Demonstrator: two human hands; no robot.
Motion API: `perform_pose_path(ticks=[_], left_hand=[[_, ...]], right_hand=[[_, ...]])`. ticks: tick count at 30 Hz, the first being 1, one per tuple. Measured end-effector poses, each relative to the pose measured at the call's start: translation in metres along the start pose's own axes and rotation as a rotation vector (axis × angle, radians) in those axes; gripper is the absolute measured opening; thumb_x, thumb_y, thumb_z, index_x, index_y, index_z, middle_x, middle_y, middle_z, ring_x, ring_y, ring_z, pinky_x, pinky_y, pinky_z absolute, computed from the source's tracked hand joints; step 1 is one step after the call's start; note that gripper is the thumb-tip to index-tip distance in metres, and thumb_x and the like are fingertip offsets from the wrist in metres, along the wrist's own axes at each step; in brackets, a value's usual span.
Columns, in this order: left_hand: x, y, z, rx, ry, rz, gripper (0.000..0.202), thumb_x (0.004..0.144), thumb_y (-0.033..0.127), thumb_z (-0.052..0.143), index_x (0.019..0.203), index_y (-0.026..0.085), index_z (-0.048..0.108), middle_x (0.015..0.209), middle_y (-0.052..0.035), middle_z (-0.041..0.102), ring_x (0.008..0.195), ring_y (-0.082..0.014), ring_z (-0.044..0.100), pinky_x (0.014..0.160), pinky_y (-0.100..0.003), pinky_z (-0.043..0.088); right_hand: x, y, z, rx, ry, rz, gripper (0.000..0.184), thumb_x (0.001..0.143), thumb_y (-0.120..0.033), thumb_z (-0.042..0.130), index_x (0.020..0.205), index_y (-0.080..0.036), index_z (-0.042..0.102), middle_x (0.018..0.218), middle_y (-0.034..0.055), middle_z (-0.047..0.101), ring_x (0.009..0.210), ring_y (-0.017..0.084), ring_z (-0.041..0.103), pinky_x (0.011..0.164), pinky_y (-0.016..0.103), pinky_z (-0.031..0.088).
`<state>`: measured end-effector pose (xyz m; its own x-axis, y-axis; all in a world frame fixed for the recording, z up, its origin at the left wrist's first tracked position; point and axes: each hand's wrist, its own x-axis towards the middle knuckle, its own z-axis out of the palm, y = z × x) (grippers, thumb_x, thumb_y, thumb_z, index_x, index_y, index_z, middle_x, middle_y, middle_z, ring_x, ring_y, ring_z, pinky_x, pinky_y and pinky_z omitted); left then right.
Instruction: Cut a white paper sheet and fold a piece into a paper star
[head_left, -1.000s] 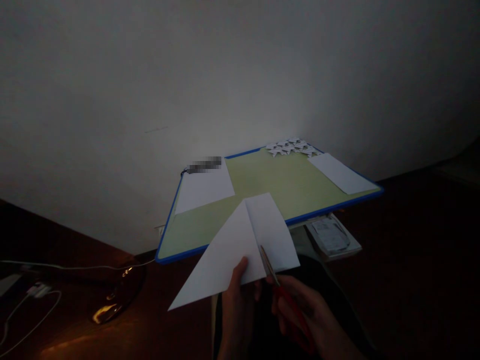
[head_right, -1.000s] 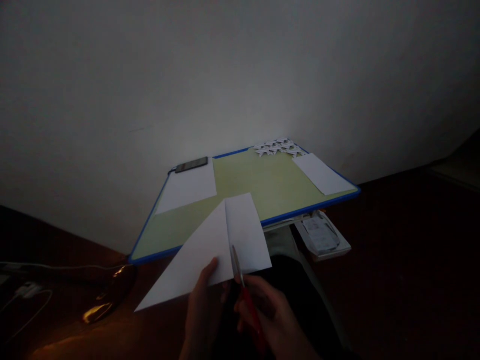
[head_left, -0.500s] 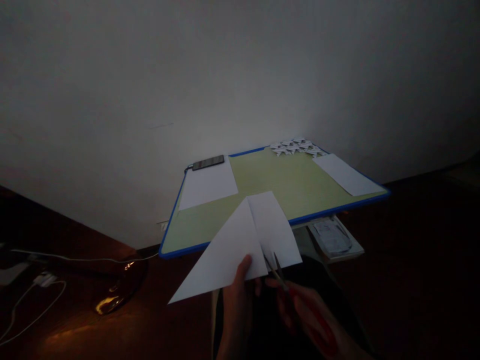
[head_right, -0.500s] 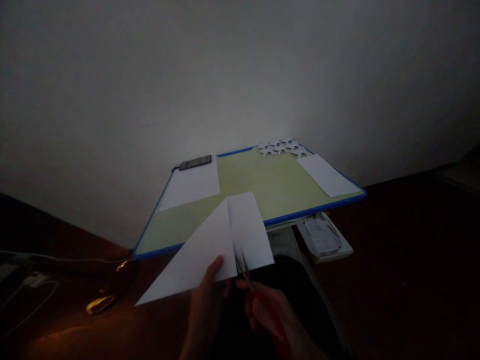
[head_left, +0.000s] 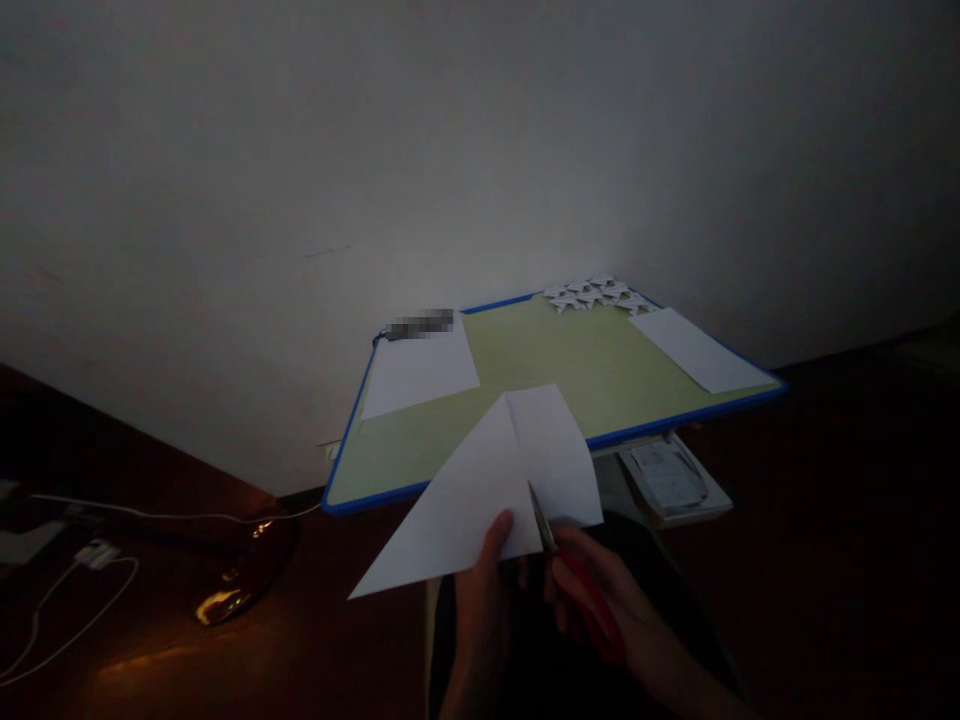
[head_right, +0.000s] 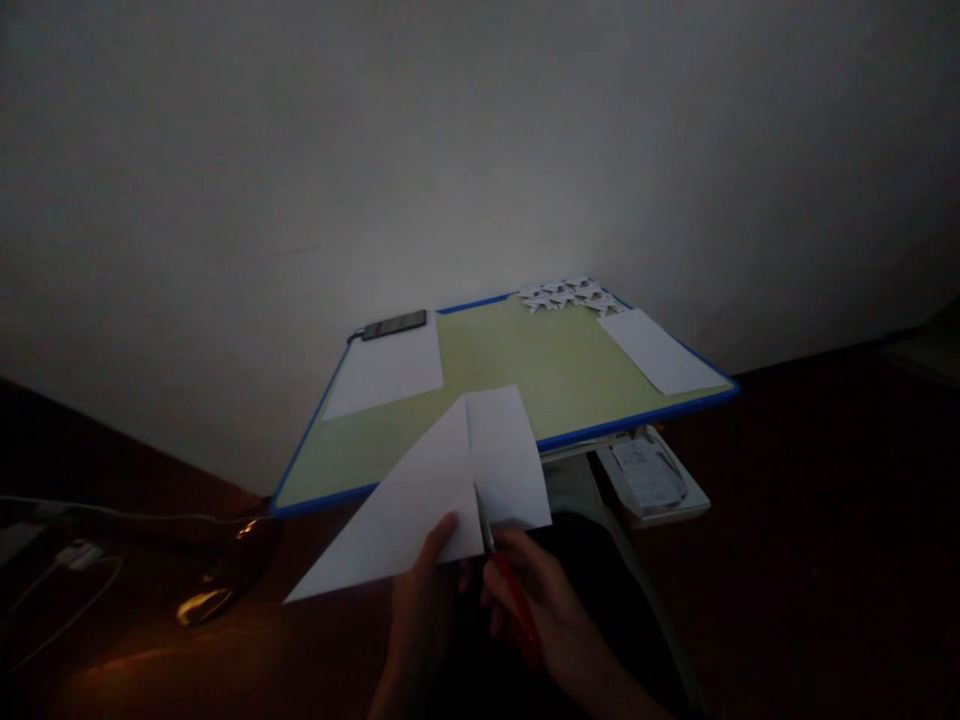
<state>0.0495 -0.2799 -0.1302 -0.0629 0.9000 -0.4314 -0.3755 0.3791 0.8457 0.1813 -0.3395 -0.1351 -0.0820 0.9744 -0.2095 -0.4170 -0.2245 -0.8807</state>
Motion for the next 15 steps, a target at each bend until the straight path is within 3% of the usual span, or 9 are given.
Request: perform_pose_path(ticks=[5, 10, 15], left_hand=[[0.003, -0.008, -0.004, 0.028, -0.019, -0.03, 0.047, 0.067, 0.058, 0.088, 0.066, 0.017, 0.064, 0.05, 0.0015, 0.055, 0.043, -0.0139, 0.05, 0.046, -0.027, 0.04], [0.002, -0.011, -0.006, 0.075, -0.026, -0.012, 0.049, 0.067, 0.058, 0.088, 0.062, 0.017, 0.062, 0.051, -0.0003, 0.058, 0.045, -0.0145, 0.053, 0.048, -0.027, 0.041], [-0.004, -0.007, -0.005, 0.09, 0.0, -0.013, 0.047, 0.068, 0.057, 0.089, 0.068, 0.016, 0.066, 0.053, -0.0005, 0.061, 0.046, -0.0149, 0.053, 0.049, -0.028, 0.042]], right_hand=[[0.007, 0.002, 0.003, 0.001, 0.062, -0.018, 0.061, 0.08, -0.074, 0.078, 0.105, -0.019, 0.069, 0.081, 0.0022, 0.068, 0.066, 0.013, 0.062, 0.057, 0.023, 0.049], [0.01, -0.001, 0.004, -0.062, 0.058, -0.066, 0.053, 0.083, -0.07, 0.078, 0.095, -0.019, 0.069, 0.077, 0.0007, 0.066, 0.064, 0.012, 0.059, 0.055, 0.022, 0.046], [0.011, 0.0, 0.005, -0.049, 0.096, -0.083, 0.058, 0.079, -0.071, 0.08, 0.102, -0.018, 0.075, 0.081, 0.0028, 0.069, 0.066, 0.013, 0.062, 0.058, 0.023, 0.048]])
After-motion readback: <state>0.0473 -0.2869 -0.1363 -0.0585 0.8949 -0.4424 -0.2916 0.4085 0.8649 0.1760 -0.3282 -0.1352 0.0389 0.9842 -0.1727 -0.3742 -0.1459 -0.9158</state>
